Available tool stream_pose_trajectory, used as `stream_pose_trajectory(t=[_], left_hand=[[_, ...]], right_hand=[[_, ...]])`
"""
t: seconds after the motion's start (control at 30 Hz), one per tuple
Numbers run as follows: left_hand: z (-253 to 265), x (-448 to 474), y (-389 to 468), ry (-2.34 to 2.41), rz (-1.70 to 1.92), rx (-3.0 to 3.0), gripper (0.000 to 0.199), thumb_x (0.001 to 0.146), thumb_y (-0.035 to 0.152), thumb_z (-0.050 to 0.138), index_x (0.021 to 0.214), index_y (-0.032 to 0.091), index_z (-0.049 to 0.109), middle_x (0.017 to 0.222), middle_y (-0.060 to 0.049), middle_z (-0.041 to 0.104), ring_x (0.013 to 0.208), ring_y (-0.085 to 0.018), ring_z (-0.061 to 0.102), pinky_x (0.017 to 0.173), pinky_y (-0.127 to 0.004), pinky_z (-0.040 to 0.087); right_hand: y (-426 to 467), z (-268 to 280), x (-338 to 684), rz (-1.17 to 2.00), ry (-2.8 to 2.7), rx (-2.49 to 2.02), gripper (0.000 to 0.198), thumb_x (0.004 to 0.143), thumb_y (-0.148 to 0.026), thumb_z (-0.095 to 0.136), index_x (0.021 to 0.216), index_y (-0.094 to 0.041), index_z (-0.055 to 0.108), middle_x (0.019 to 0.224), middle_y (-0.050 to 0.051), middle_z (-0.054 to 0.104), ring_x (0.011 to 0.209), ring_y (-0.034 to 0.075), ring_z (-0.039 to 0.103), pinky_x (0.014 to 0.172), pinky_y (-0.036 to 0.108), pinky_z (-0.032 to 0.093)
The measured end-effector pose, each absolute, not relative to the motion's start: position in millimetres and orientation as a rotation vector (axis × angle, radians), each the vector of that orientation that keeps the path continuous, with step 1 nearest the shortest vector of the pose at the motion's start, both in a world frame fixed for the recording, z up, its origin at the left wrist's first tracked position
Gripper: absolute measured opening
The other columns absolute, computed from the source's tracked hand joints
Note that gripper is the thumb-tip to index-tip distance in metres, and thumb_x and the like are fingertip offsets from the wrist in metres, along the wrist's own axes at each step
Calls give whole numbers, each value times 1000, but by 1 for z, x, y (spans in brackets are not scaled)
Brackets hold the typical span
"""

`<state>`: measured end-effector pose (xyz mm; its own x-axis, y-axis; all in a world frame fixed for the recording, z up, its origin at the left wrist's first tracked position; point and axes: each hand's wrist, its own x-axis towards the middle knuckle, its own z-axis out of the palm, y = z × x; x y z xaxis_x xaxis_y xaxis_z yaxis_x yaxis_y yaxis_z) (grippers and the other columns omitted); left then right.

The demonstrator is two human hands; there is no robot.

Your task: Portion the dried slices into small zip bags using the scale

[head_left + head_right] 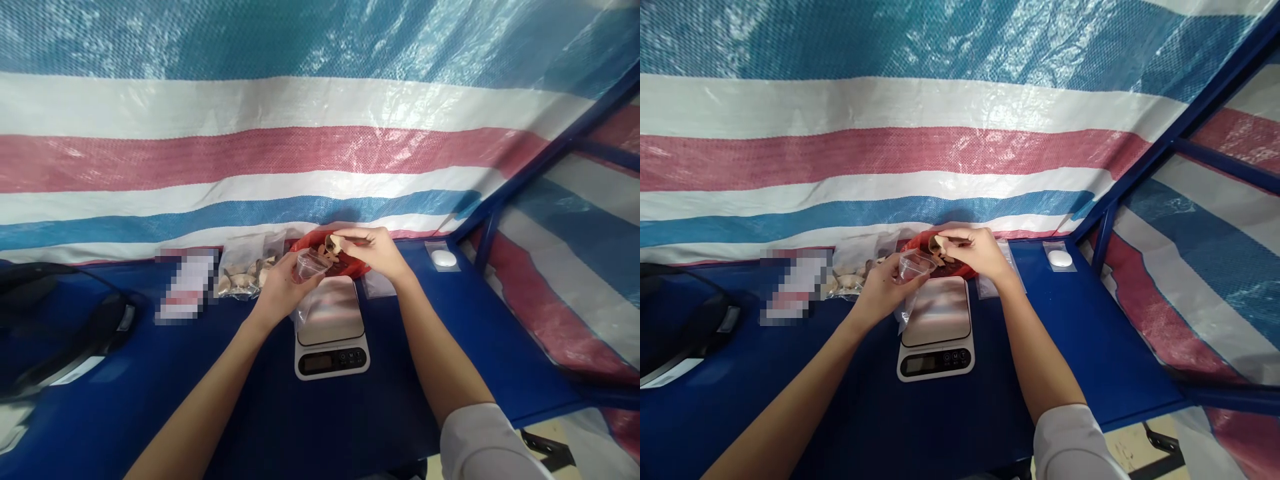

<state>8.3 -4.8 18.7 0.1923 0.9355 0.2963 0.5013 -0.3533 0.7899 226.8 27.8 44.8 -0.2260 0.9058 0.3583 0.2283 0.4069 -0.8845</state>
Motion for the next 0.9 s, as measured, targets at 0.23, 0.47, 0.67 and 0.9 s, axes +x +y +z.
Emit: stream_pose_trajectory(t=[0.23, 0.47, 0.67, 0.9], left_hand=[[21, 15, -9, 1145, 1062, 2087, 52, 79, 40, 74, 126, 19, 64, 122, -11, 69, 112, -27, 66, 101, -42, 51], [14, 12, -12, 1096, 1080, 2161, 53, 81, 35, 74, 129, 18, 61, 121, -10, 68, 115, -26, 65, 102, -41, 52], [8, 12, -11, 1111, 1070, 2173, 59, 80, 34, 74, 134, 18, 58, 125, -11, 66, 116, -26, 64, 100, -41, 53], [10, 13, -13, 1228, 1070, 2077, 69, 75, 42, 77, 136, 17, 58, 125, -12, 67, 114, -29, 65, 100, -44, 53]], right_hand=[[8, 65, 225, 966, -1944, -921, 25, 84, -32, 70, 103, -19, 80, 91, 3, 78, 78, 17, 70, 73, 29, 57], [3, 71, 219, 773, -2181, -961, 22, 88, -28, 65, 99, -18, 80, 77, 1, 71, 65, 11, 57, 62, 24, 42], [-2, 77, 212, 621, -2353, -1020, 15, 87, -23, 64, 82, -18, 77, 69, -2, 63, 60, 8, 44, 60, 25, 35], [-3, 78, 210, 678, -2344, -1022, 13, 88, -25, 66, 78, -22, 75, 76, -2, 67, 69, 12, 56, 64, 24, 41]])
